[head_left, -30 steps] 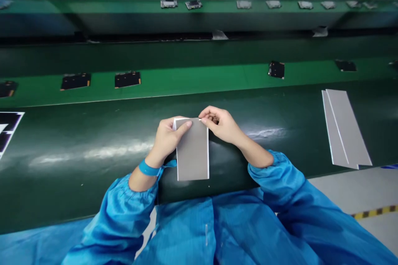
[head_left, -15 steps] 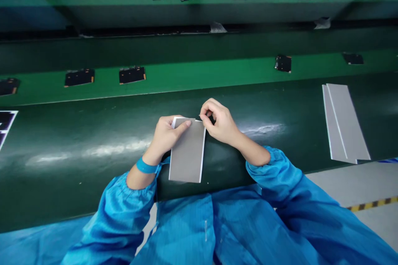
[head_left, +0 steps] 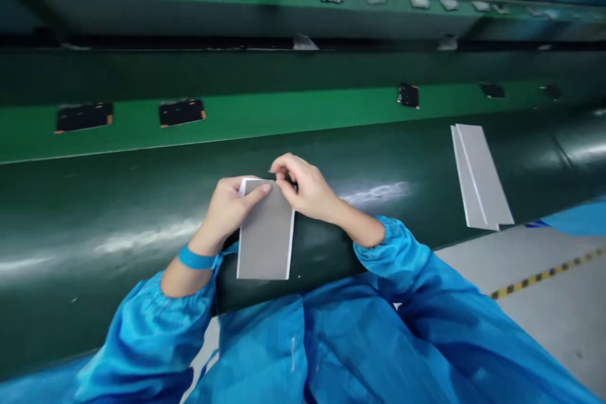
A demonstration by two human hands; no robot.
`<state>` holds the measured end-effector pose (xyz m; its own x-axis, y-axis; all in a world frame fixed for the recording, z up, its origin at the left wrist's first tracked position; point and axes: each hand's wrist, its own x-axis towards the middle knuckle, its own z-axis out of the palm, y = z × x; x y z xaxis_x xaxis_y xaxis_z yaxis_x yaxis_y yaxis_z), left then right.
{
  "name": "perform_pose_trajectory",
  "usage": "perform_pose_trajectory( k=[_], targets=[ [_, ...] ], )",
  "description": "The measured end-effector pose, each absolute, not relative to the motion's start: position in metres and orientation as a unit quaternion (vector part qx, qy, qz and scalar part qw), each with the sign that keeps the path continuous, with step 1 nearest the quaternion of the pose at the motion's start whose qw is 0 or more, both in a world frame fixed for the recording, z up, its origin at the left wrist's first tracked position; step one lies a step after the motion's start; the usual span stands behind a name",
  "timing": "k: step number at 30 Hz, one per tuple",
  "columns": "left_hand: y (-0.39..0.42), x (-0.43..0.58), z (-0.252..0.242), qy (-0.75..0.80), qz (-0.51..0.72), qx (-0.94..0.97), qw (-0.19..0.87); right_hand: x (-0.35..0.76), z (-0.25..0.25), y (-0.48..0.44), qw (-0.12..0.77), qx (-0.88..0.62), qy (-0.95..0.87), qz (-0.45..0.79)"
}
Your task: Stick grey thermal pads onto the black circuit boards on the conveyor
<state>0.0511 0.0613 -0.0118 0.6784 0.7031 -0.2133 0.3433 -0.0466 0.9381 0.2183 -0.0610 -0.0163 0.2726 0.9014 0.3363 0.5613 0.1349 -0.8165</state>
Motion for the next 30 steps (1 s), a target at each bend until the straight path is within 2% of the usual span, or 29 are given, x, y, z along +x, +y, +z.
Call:
perform_pose_trajectory(
  k=[4, 7, 12, 18, 24, 30],
  targets=[
    [0.063, 0.052, -0.006, 0.346, 0.159, 0.708, 0.594, 0.228, -0.003, -0.059, 0.544, -0.654, -0.492, 0.187],
    [0.066, 0.049, -0.005, 0.314, 0.182, 0.705, 0.61, 0.241, 0.01, -0.03, 0.548, -0.64, -0.491, 0.223],
    [0.064, 0.043, -0.013, 0.214, 0.156, 0.727, 0.634, 0.242, 0.013, 0.074, 0.49, -0.604, -0.564, 0.277],
    [0.062, 0.039, -0.022, 0.144, 0.134, 0.761, 0.619, 0.218, -0.012, 0.188, 0.429, -0.609, -0.597, 0.298],
    [0.06, 0.039, -0.023, 0.11, 0.132, 0.768, 0.617, 0.212, -0.035, 0.211, 0.37, -0.657, -0.595, 0.279],
    [0.054, 0.04, -0.022, 0.088, 0.126, 0.771, 0.618, 0.225, -0.042, 0.202, 0.368, -0.665, -0.59, 0.274]
  ],
)
